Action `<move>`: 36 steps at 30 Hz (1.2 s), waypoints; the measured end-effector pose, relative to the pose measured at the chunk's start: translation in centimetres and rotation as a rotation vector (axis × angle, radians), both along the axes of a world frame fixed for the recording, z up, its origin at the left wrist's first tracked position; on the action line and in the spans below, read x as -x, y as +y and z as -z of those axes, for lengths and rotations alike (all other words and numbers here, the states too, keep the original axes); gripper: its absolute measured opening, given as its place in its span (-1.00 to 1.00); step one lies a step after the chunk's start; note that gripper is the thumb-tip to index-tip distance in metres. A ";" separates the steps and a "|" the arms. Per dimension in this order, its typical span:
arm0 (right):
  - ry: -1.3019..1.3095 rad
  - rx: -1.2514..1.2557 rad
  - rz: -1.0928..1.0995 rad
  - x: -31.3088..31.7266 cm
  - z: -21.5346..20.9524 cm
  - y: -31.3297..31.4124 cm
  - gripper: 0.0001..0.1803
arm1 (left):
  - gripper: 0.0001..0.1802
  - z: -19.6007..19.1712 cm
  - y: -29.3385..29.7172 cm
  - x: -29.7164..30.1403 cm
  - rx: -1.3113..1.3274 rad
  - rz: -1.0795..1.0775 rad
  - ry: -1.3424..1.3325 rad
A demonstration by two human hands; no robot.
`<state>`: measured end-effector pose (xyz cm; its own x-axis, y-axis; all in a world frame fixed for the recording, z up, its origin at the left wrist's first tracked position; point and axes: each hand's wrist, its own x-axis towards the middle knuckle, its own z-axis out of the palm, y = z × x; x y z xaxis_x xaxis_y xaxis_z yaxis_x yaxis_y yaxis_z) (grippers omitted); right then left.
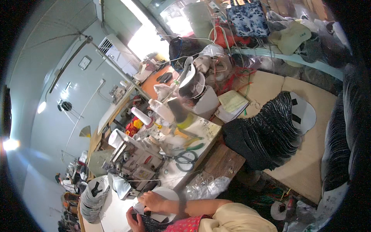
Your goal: The person aligns a black fabric piece with a white component and feeds them through a sewing machine, repeating this for several sets. Then, they use scissors to trim excess thread from the stack of sewn pieces before moving them aside.
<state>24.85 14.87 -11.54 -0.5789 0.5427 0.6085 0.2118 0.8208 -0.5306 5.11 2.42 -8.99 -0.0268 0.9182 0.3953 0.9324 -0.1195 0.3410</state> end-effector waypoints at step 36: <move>0.545 1.270 -0.290 0.8 -12.8 2.3 -0.60 | -0.72 0.7 17.0 19.4 -0.162 -0.109 0.714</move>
